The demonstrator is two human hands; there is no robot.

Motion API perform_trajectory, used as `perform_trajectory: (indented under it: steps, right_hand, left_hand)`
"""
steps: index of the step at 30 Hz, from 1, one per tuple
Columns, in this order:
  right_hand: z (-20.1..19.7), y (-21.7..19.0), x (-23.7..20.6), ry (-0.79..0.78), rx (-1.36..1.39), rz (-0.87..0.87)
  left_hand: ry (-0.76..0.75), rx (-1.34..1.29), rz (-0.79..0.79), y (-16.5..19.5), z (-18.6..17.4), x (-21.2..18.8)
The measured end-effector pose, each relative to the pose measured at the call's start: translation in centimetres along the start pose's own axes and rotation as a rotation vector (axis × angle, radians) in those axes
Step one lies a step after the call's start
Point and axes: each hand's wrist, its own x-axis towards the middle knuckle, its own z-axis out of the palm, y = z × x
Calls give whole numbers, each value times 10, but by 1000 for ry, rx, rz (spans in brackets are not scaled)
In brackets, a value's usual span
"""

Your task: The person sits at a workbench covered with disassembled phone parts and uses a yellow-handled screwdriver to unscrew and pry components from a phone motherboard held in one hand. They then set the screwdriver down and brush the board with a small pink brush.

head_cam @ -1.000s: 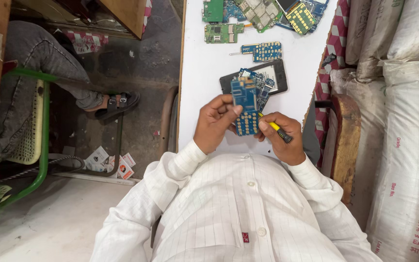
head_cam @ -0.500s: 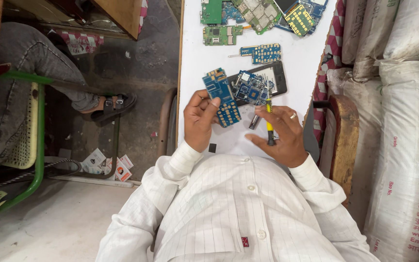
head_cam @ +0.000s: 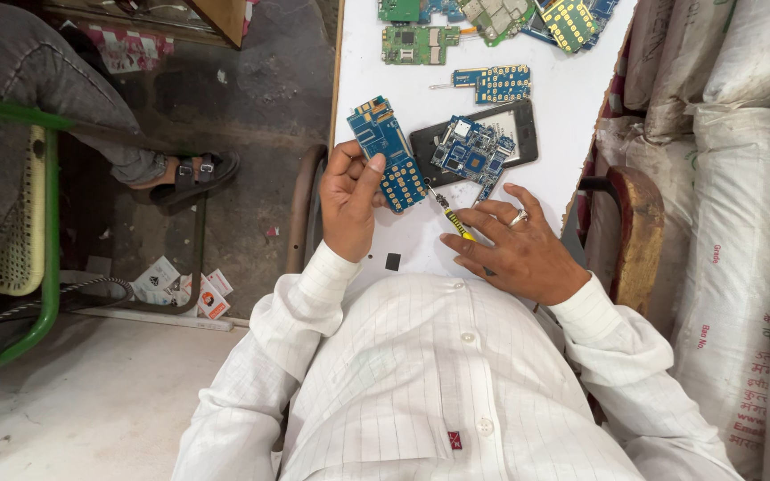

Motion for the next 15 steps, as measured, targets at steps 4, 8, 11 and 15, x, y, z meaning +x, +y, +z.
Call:
perform_trajectory:
  steps: [4,8,11,15]
  right_hand:
    - [-10,-1,1,-78,19,11]
    - [-21,1,5,-95,28,32]
    - [-28,4,8,-120,23,26]
    - [-43,16,11,-70,161,7]
  left_hand:
    - [-49,92,18,-1,-2,0]
    - [-77,82,6,-3,-3,-1]
    - [-107,80,6,-1,-3,0]
    - [-122,61,0,-1,-4,1]
